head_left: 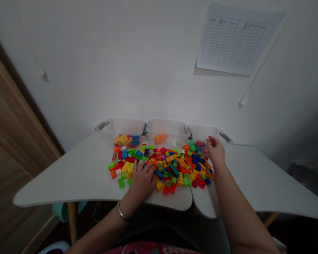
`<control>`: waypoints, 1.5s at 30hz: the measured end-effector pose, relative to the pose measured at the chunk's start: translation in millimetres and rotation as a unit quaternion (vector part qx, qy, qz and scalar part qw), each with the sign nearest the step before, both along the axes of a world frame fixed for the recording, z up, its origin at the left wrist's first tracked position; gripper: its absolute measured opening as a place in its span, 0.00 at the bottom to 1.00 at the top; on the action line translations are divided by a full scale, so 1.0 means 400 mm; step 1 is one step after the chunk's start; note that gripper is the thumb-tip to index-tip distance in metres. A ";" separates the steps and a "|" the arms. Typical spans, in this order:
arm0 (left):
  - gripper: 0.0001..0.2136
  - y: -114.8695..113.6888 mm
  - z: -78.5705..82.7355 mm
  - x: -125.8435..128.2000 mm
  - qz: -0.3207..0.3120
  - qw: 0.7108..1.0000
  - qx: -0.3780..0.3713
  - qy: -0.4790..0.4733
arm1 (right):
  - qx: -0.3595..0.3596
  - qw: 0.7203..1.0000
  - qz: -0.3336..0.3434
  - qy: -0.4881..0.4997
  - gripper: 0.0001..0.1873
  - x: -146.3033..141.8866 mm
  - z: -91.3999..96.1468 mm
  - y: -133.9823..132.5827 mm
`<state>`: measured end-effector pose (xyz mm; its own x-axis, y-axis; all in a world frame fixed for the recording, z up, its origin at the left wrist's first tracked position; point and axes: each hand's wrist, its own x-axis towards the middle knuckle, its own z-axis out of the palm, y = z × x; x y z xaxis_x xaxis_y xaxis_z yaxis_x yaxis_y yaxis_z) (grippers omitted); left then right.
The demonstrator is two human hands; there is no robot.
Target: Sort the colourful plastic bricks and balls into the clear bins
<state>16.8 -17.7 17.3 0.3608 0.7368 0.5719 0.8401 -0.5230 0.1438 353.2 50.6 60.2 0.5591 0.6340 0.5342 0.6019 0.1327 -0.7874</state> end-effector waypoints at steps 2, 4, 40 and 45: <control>0.13 0.000 0.001 0.000 -0.001 1.000 -0.002 -0.003 | 0.012 1.000 0.004 0.017 0.25 -0.015 0.008 -0.021; 0.13 0.000 0.002 0.000 -0.005 1.000 -0.007 -0.009 | 0.026 0.999 0.018 0.032 0.24 -0.039 0.017 -0.049; 0.12 -0.001 0.002 0.000 -0.016 0.999 -0.029 -0.012 | -0.186 0.918 0.115 -0.330 0.09 -0.218 -0.071 -0.212; 0.12 -0.001 0.000 -0.001 -0.017 0.999 -0.032 -0.009 | -0.183 0.924 0.076 -0.326 0.11 -0.209 -0.076 -0.216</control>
